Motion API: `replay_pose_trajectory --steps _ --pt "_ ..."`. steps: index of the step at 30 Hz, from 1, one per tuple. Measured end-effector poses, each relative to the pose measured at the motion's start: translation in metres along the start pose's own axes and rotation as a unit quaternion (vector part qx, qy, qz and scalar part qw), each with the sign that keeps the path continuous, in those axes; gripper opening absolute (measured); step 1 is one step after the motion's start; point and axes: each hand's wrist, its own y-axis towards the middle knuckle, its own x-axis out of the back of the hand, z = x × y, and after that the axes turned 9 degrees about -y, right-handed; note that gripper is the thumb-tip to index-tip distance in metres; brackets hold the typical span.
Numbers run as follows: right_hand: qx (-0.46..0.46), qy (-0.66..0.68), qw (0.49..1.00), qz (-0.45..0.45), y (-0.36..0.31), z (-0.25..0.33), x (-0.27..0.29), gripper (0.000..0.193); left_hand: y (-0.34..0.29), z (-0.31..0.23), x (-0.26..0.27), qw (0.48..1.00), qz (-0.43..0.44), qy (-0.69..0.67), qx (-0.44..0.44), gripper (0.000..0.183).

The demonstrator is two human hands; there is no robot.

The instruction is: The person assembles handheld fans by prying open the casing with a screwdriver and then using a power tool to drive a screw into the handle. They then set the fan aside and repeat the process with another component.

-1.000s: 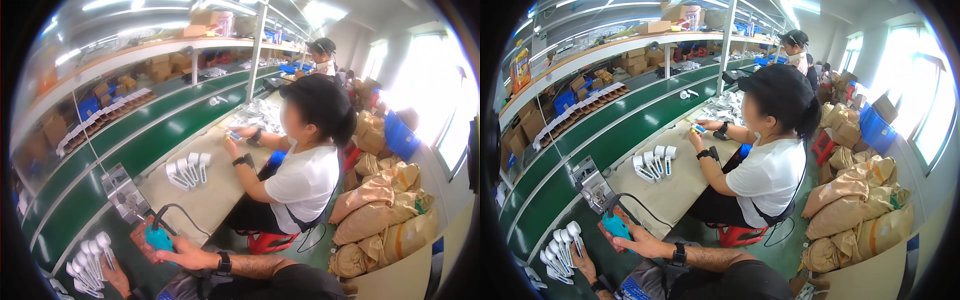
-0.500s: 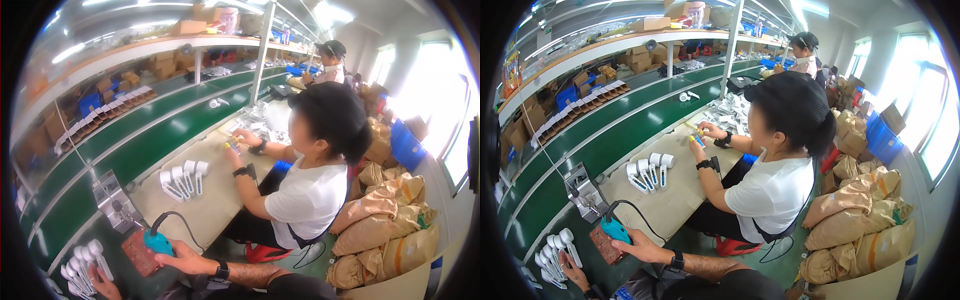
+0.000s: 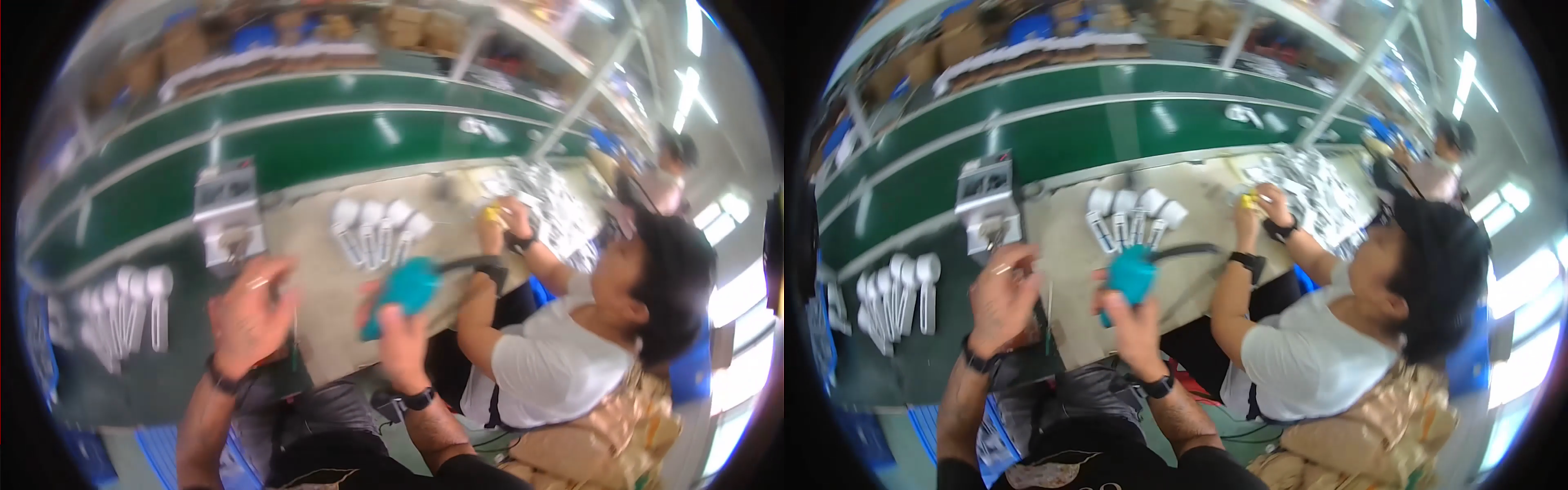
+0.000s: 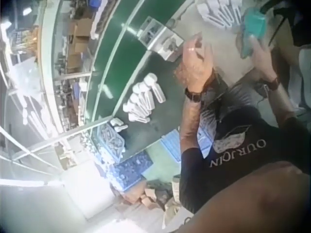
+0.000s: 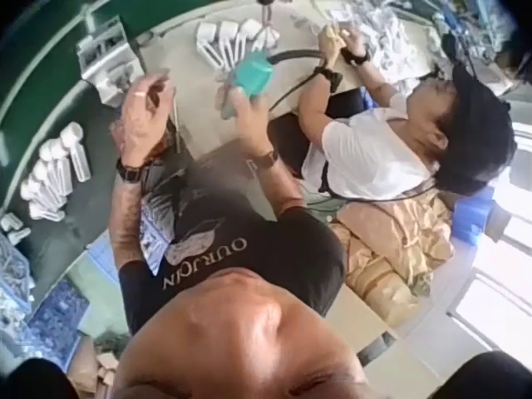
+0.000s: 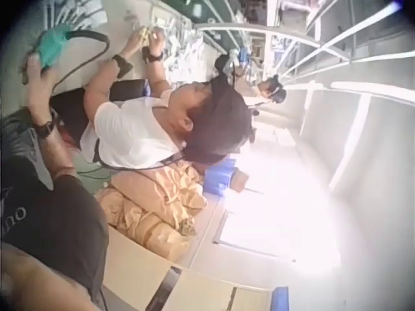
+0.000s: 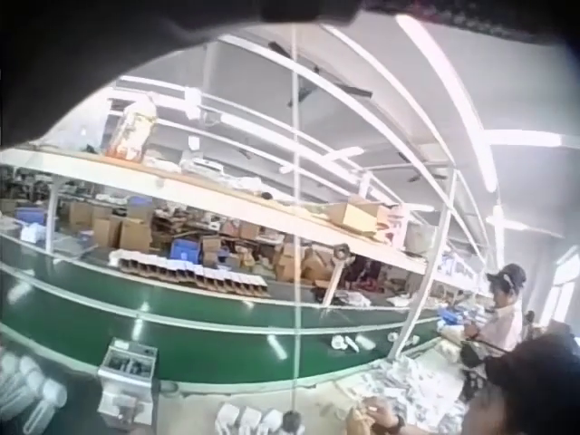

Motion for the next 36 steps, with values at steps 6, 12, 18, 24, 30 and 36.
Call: replay_pose_trajectory --steps 6,12,18,24,30,36 --pt "0.006 0.071 0.997 -0.021 0.015 0.003 0.009 0.066 0.068 0.121 -0.102 0.998 0.002 0.06 0.028 0.045" --pt "0.008 -0.003 1.0 -0.001 -0.005 -0.001 0.022 0.055 0.082 0.145 -0.124 0.978 0.033 0.104 0.177 0.08" --pt "0.003 -0.08 0.995 0.052 -0.007 -0.001 -0.004 0.073 0.07 0.168 -0.114 0.98 -0.031 0.094 0.176 0.063" --pt "-0.005 -0.081 0.995 0.051 -0.013 -0.021 -0.039 0.071 0.03 0.1 -0.05 0.995 -0.024 -0.027 0.095 0.036" --pt "-0.003 -0.071 0.993 0.096 -0.026 -0.029 -0.085 0.074 -0.044 0.066 0.056 0.992 0.057 0.103 -0.039 0.034" --pt "-0.002 -0.054 0.994 0.097 -0.045 -0.028 -0.134 0.078 -0.074 0.104 0.085 0.988 0.053 0.095 -0.105 0.04"
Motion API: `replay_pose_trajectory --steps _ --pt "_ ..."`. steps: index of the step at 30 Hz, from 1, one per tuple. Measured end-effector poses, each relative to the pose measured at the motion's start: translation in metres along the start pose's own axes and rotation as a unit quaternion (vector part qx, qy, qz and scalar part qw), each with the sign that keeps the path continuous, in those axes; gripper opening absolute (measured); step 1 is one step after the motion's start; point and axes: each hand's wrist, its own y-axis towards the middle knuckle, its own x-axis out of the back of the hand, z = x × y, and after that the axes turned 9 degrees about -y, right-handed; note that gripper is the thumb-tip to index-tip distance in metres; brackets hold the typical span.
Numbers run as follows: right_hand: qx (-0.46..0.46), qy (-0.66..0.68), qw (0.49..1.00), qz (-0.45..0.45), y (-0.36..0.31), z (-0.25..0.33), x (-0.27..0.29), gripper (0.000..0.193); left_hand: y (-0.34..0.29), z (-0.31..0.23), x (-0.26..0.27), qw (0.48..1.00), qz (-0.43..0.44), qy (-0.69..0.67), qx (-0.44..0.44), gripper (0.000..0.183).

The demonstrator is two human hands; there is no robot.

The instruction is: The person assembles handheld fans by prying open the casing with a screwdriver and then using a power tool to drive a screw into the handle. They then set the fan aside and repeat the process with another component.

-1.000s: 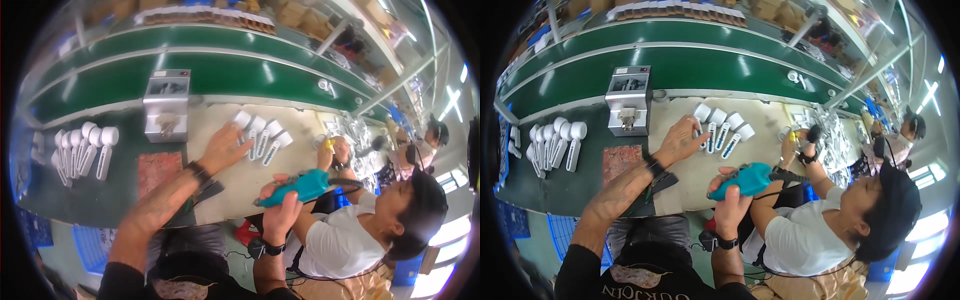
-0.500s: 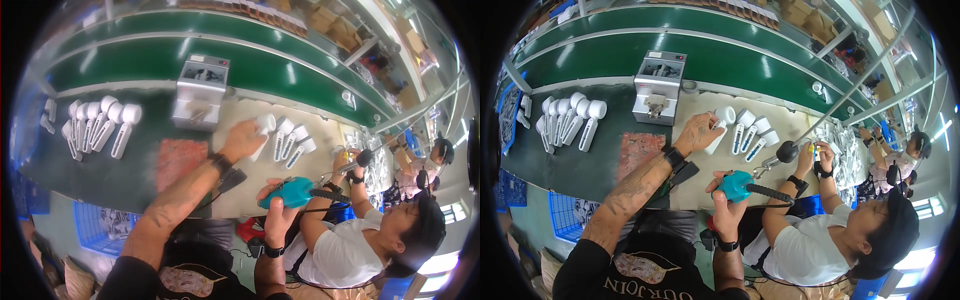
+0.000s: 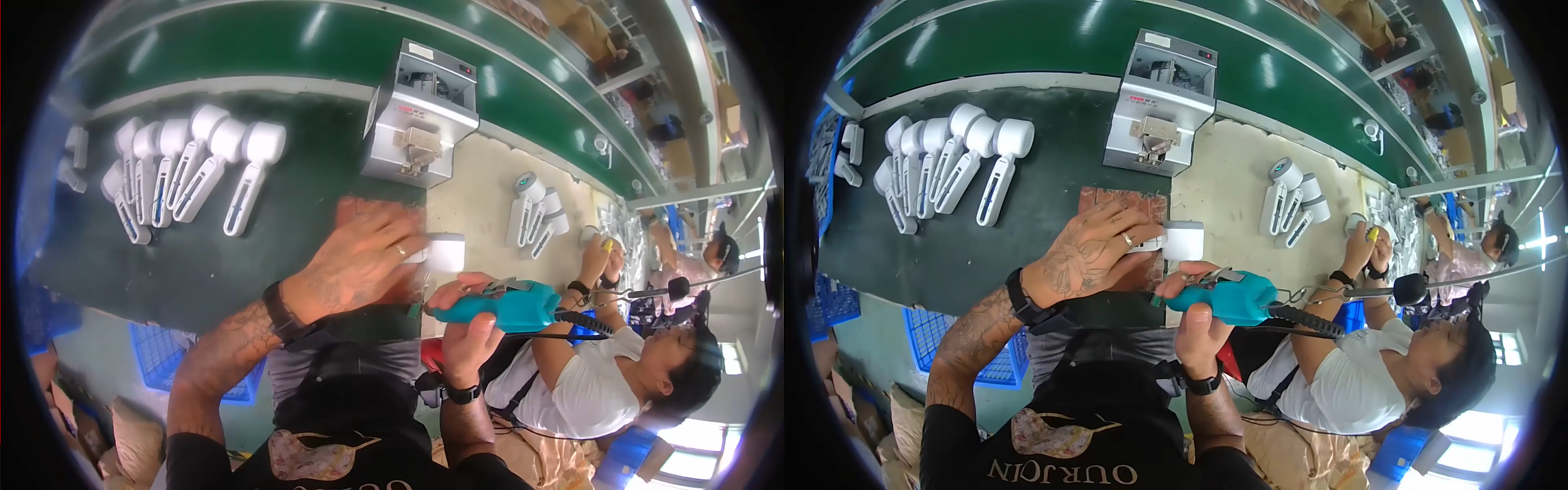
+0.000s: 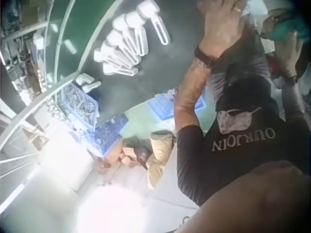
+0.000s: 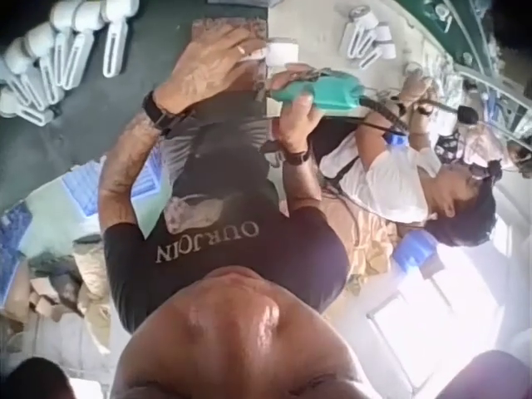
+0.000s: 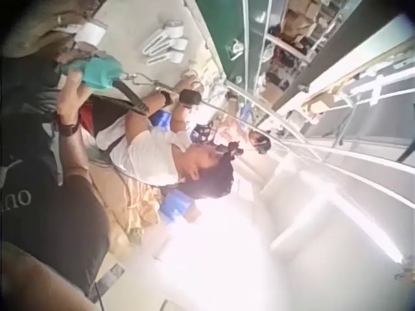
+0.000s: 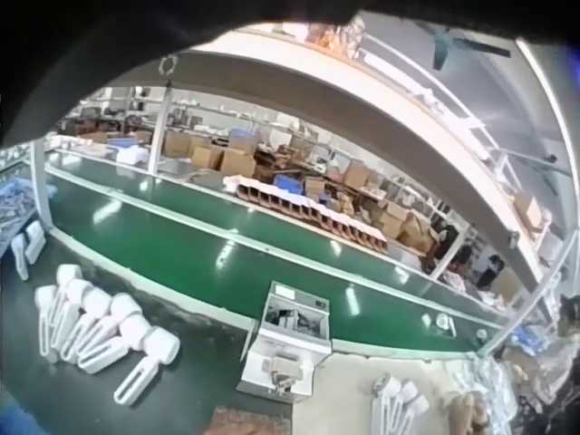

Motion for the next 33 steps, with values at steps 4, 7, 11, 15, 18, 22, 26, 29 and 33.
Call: replay_pose_trajectory --steps 4,7,11,15,18,22,26,29,33 --pt "-0.019 0.019 0.999 -0.031 0.002 0.008 -0.017 0.083 -0.001 0.001 -0.004 0.997 -0.069 -0.022 0.041 0.037" --pt "-0.026 0.041 0.998 -0.048 0.011 0.019 -0.021 0.084 -0.001 0.005 0.0 0.997 0.032 -0.031 0.063 0.036" --pt "-0.009 0.099 0.995 -0.001 0.04 0.029 -0.018 0.08 0.002 0.025 0.002 0.992 0.061 -0.071 0.085 0.034" --pt "0.059 0.12 0.99 0.045 0.094 0.026 -0.02 0.074 0.011 0.031 0.005 0.991 0.084 -0.05 0.087 0.029" --pt "0.048 0.172 0.984 0.006 0.134 0.018 -0.036 0.07 0.008 0.032 0.0 0.997 0.059 -0.031 0.034 0.035" --pt "0.124 0.028 0.991 0.032 0.178 0.017 -0.067 0.051 0.002 0.03 -0.006 0.998 0.021 -0.005 0.054 0.043" --pt "0.18 -0.003 0.981 0.068 0.196 -0.012 -0.078 0.044 0.003 0.031 -0.006 0.998 0.027 -0.013 0.054 0.046" --pt "0.165 0.0 0.983 0.081 0.194 -0.018 -0.074 0.043 0.004 0.03 -0.007 0.998 0.026 -0.015 0.054 0.046" --pt "0.142 -0.025 0.986 0.088 0.182 -0.008 -0.071 0.045 0.003 0.029 -0.01 0.998 0.019 -0.01 0.055 0.046"
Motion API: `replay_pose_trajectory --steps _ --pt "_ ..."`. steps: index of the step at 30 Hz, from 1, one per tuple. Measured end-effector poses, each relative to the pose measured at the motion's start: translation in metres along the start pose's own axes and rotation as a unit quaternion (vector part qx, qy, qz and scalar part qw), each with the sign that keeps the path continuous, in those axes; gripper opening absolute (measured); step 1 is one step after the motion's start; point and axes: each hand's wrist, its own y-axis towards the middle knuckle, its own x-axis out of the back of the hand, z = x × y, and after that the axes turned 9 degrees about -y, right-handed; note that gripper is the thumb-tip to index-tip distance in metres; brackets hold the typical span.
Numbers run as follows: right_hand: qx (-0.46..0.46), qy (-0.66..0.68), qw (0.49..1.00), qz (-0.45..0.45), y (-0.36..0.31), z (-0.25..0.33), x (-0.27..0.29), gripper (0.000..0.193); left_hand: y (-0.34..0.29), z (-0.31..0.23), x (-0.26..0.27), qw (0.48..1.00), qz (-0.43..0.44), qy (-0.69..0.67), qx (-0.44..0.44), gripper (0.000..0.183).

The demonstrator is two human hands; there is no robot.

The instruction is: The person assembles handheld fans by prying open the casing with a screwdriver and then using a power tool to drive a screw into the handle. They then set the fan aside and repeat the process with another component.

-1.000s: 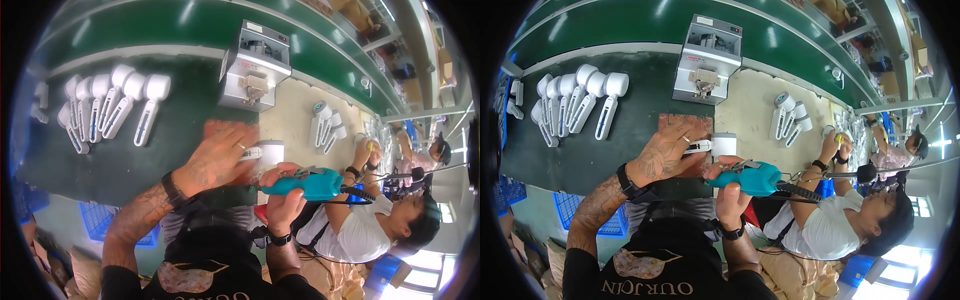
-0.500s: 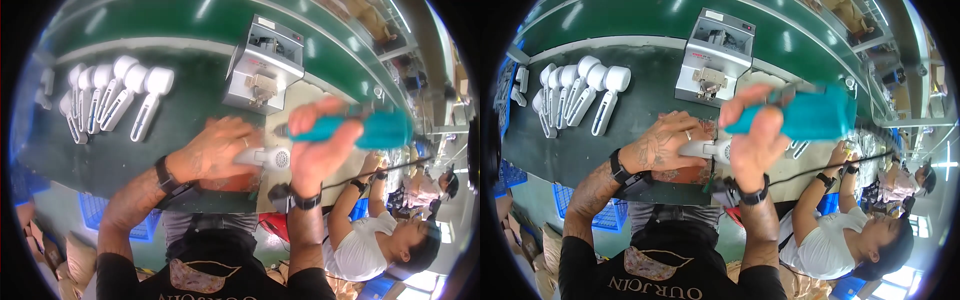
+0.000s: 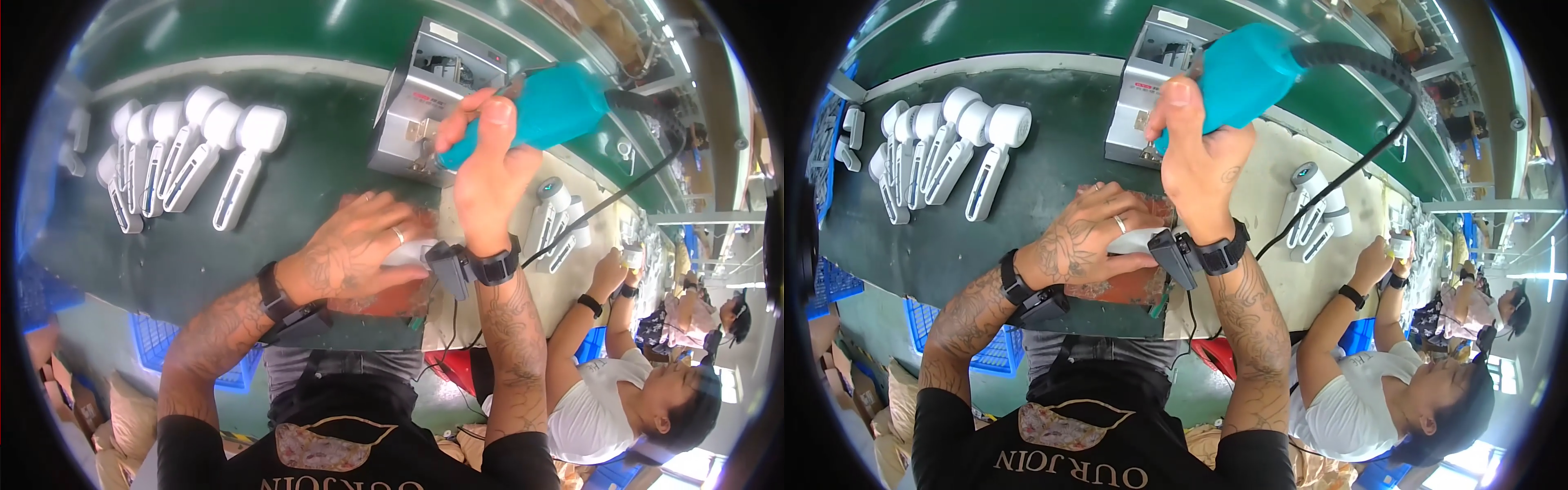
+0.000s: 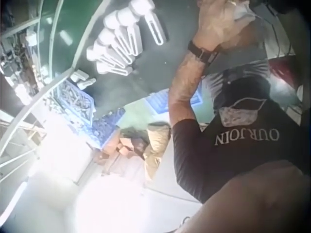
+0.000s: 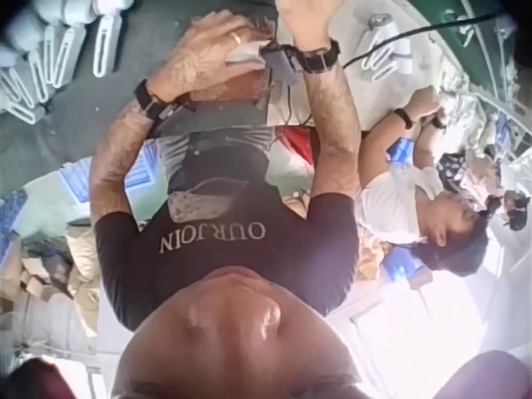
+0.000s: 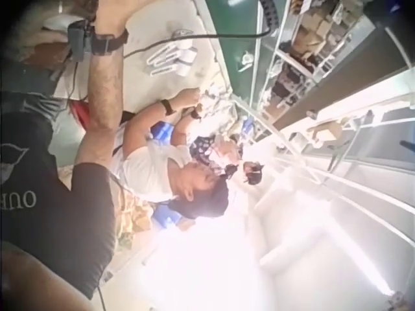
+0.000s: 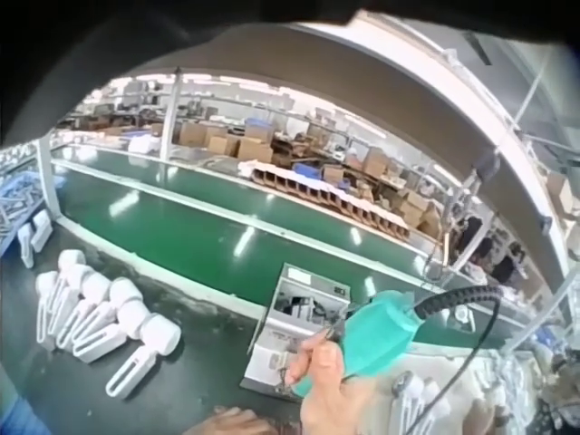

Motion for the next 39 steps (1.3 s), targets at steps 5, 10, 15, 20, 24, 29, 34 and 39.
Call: replay_pose_trajectory --steps 5,10,15,20,24,29,34,39 --pt "-0.032 0.049 0.998 -0.028 -0.047 0.025 0.025 0.059 -0.003 0.001 -0.001 1.0 -0.009 0.014 0.01 0.044" --pt "-0.019 0.044 0.999 0.005 -0.07 0.03 0.047 0.066 -0.002 0.0 0.003 1.0 0.016 0.01 0.022 0.04" --pt "-0.025 0.04 0.998 -0.035 -0.072 0.027 0.034 0.067 -0.003 -0.002 0.005 0.999 0.011 0.004 0.03 0.036" --pt "-0.058 0.052 0.997 -0.009 -0.075 0.02 0.037 0.065 -0.002 -0.003 0.003 0.999 0.016 0.004 0.032 0.037" --pt "-0.055 0.054 0.997 0.001 -0.077 0.016 0.033 0.06 -0.005 0.005 0.0 1.0 0.026 0.013 -0.004 0.052" --pt "-0.063 0.073 0.995 0.008 -0.077 0.012 0.033 0.055 -0.003 -0.001 0.001 0.999 0.023 0.039 0.009 0.049" --pt "-0.056 0.064 0.996 0.021 -0.076 0.013 0.031 0.053 -0.003 -0.002 0.002 0.999 0.006 0.026 0.019 0.046" --pt "-0.065 0.042 0.997 -0.008 -0.053 0.023 0.033 0.05 0.002 -0.004 0.004 0.999 0.033 0.014 0.032 0.042"
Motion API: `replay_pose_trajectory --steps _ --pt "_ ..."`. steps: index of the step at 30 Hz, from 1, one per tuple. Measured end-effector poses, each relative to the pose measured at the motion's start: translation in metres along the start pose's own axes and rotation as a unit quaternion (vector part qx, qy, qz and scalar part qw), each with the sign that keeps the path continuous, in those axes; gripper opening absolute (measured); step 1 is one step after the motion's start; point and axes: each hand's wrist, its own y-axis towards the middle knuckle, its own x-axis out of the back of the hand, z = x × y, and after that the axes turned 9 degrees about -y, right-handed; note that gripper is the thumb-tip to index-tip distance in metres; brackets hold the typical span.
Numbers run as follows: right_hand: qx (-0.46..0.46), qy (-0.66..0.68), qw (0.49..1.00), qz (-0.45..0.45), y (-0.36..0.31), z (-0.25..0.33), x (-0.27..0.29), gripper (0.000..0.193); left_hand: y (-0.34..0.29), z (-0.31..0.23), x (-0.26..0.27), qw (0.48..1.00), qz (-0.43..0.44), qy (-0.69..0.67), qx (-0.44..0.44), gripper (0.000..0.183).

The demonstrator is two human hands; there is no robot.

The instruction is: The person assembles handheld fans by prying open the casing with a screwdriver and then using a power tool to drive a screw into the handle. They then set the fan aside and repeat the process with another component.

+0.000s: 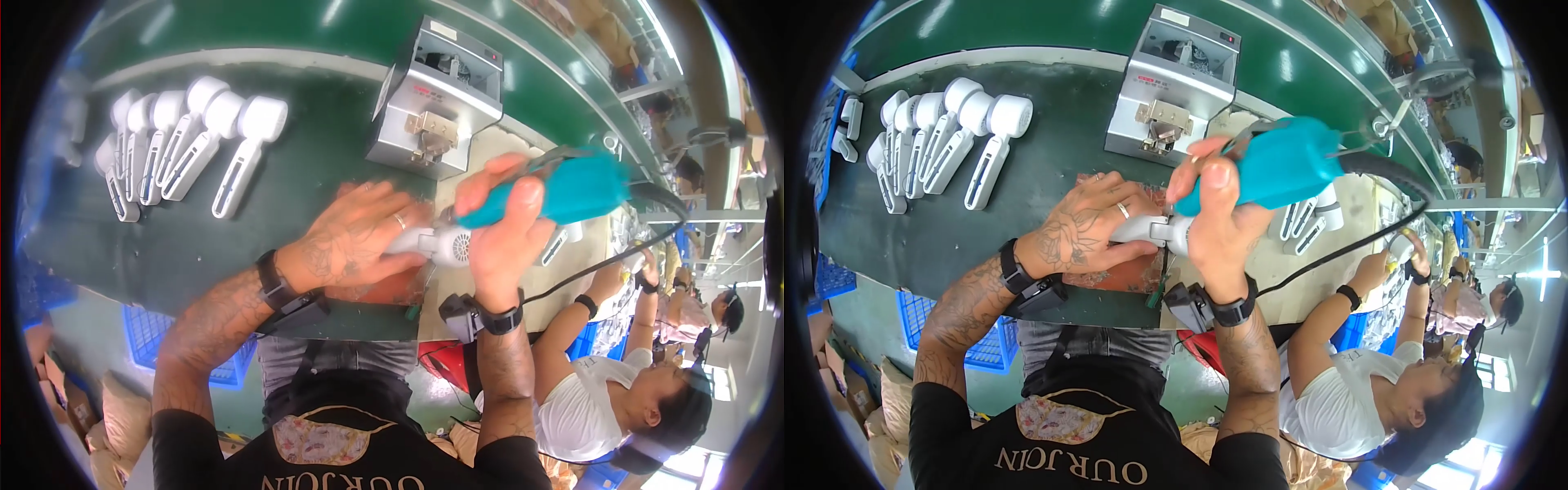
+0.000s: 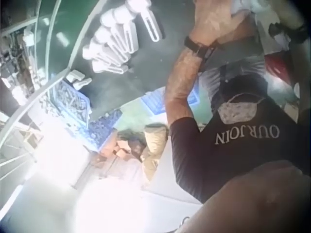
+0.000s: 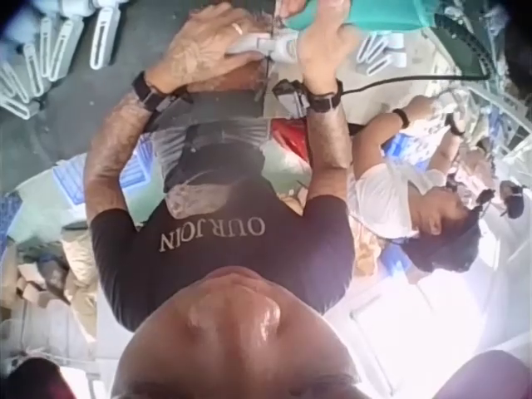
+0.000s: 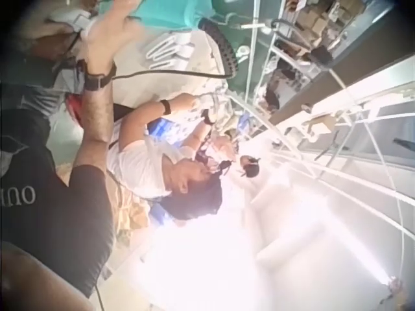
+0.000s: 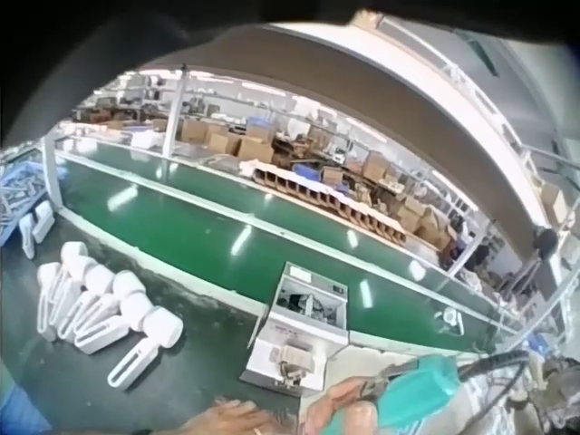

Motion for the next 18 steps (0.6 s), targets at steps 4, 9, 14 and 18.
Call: replay_pose_trajectory --steps 4,9,14,18 --pt "0.062 -0.007 0.998 -0.026 0.033 0.003 -0.03 0.032 -0.006 0.0 0.002 0.999 -0.022 0.012 -0.022 0.039" --pt "0.093 -0.018 0.995 -0.033 0.057 -0.016 -0.047 0.022 -0.008 0.004 -0.003 0.999 -0.043 -0.008 -0.026 0.039" --pt "0.077 -0.014 0.997 -0.011 0.051 -0.015 -0.036 0.029 -0.006 0.0 -0.001 0.999 -0.034 0.0 -0.037 0.039" --pt "0.047 -0.017 0.999 -0.013 0.022 0.004 -0.029 0.038 -0.009 0.003 0.003 0.999 -0.02 0.0 -0.028 0.035"
